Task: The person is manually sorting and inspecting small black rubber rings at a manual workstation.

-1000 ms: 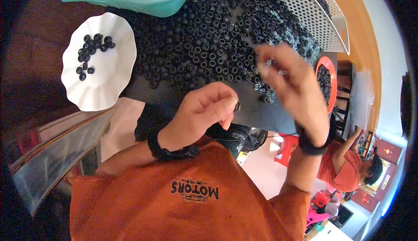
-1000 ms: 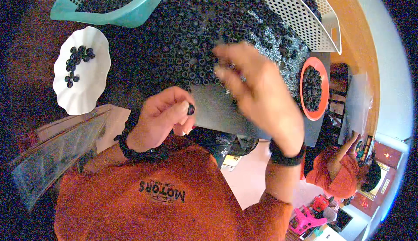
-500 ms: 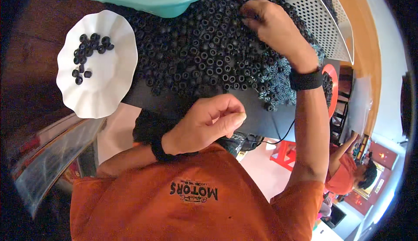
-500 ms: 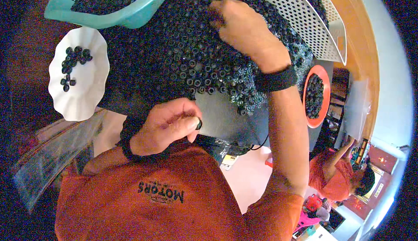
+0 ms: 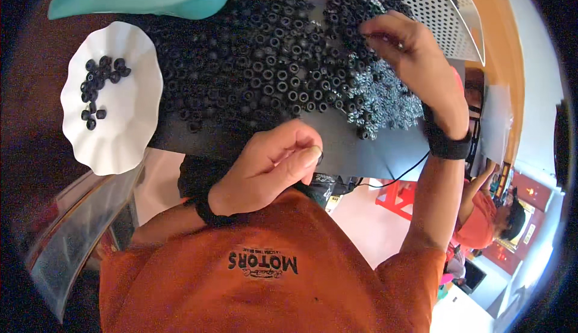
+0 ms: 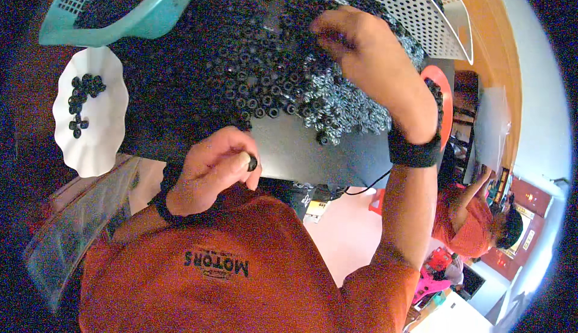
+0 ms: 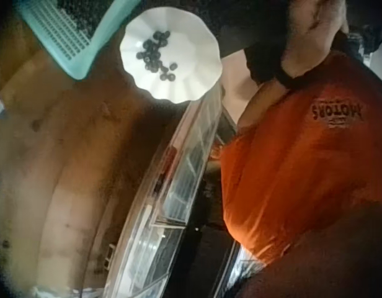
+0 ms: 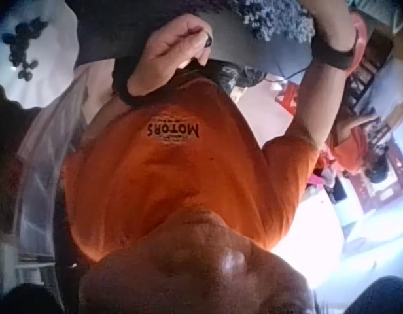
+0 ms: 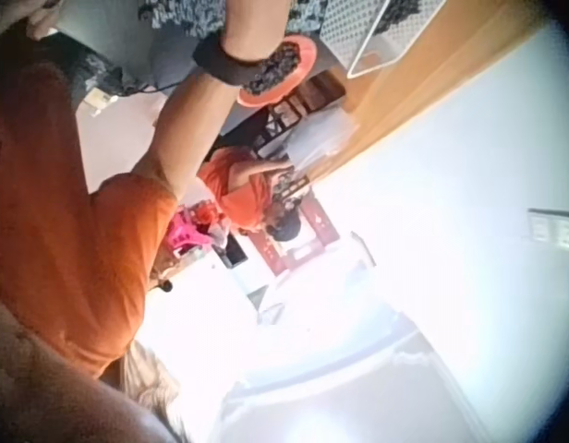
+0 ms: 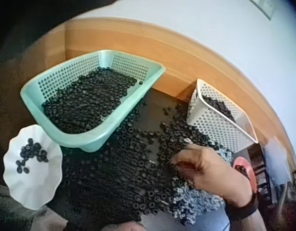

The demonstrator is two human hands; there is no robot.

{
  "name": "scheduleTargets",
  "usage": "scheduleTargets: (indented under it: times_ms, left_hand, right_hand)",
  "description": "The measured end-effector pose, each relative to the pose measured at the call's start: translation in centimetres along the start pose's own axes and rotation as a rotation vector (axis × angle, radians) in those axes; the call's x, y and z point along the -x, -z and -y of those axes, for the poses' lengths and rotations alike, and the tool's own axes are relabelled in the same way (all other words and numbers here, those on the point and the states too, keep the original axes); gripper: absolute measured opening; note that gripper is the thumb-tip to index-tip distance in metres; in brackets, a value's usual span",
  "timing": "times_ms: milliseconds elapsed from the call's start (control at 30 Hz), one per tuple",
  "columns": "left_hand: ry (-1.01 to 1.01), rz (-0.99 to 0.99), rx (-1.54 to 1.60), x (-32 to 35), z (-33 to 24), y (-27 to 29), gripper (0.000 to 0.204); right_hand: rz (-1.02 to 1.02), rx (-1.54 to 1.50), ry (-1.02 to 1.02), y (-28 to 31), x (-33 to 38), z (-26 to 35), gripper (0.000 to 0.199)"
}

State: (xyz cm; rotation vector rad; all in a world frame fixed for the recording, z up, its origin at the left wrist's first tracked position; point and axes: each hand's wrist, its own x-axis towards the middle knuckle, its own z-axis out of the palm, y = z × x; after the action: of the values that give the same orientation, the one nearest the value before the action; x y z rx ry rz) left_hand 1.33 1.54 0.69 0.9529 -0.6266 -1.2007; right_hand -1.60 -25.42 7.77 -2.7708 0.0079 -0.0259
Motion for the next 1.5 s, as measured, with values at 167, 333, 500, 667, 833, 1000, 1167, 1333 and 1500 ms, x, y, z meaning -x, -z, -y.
scheduleTargets:
  times_ms: [167,333,500,667,833,1000,1167,1333,1500]
  left_hand:
    - [-0.002,-0.016,-0.083,0.1,0.3,-0.4,0.013]
    - [-0.034,0.000,-0.135,0.0,0.6,-1.4,0.013]
    - [-0.053,0.037,-0.197,-0.6,0.5,-2.1,0.014]
    - [-0.045,0.058,-0.185,-1.0,0.7,-2.7,0.015]
    - [-0.082,-0.072,-0.084,-1.0,1.7,-2.7,0.016]
    - [-0.161,-0.282,0.264,-1.6,0.9,-1.9,0.019]
    - [-0.279,-0.250,0.282,-1.9,0.1,-0.9,0.023]
    - [-0.278,-0.323,0.134,-1.4,-0.9,-0.9,0.034]
    - [-0.268,-0.369,0.180,-0.8,-1.3,-1.3,0.035]
  right_hand:
    - [0.056,-0.081,-0.200,0.5,5.1,0.0,0.015]
    - [0.018,-0.048,-0.258,-1.2,7.6,0.7,0.024]
    - [-0.051,-0.078,-0.231,-0.9,8.4,0.2,0.026]
    - [-0.069,-0.057,-0.162,-2.0,9.2,0.3,0.025]
    - [-0.145,-0.087,-0.185,-1.8,9.6,-0.3,0.022]
    - [-0.065,-0.064,-0.201,-2.6,10.3,0.2,0.018]
    - [-0.141,0.044,-0.120,-3.4,10.1,-0.6,0.019]
    - [-0.147,0.131,-0.057,-3.4,10.2,-0.4,0.018]
    - [-0.132,0.091,-0.122,-3.2,10.8,-0.2,0.022]
